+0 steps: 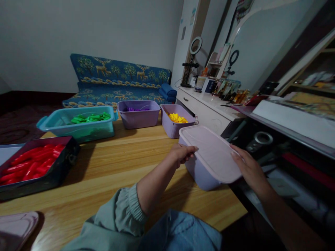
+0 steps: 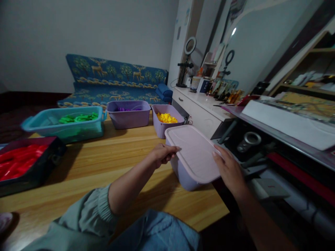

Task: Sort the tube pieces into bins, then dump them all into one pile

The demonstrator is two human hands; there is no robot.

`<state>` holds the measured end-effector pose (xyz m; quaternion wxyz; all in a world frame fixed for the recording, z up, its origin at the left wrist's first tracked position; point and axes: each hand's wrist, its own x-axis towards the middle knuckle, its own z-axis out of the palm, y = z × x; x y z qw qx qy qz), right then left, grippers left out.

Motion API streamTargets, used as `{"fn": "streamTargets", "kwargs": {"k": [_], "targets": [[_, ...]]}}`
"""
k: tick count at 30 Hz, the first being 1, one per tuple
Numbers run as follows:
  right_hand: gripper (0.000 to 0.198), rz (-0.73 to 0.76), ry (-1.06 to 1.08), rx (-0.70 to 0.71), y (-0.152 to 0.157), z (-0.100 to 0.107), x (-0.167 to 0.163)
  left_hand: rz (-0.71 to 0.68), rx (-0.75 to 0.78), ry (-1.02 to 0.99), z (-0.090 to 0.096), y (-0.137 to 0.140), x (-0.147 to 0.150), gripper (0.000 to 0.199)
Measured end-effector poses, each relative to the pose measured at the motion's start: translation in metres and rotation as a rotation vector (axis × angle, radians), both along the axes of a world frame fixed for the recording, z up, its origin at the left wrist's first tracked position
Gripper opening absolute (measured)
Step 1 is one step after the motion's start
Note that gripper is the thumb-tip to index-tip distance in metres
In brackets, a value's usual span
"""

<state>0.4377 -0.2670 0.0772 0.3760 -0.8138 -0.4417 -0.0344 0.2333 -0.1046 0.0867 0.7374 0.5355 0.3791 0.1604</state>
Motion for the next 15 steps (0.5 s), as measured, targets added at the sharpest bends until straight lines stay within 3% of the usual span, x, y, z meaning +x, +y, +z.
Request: {"fn": "streamTargets", "kwargs": {"k": [4, 11, 15], "targets": [[0.068, -0.147, 0.142, -0.012, -0.005, -0.001, -0.002, 0.026, 0.005, -0.031, -0.004, -0.002, 0.003, 0.037], [0.032, -0.133, 0.720, 0.221, -0.010, -0.014, 0.005, 0.037, -0.003, -0.063, -0.011, -0.002, 0.004, 0.039], [0.039, -0.069, 0.754, 0.245, -0.010, -0.015, 0.000, 0.030, -0.026, -0.073, -0.010, -0.004, 0.003, 0.040]]}}
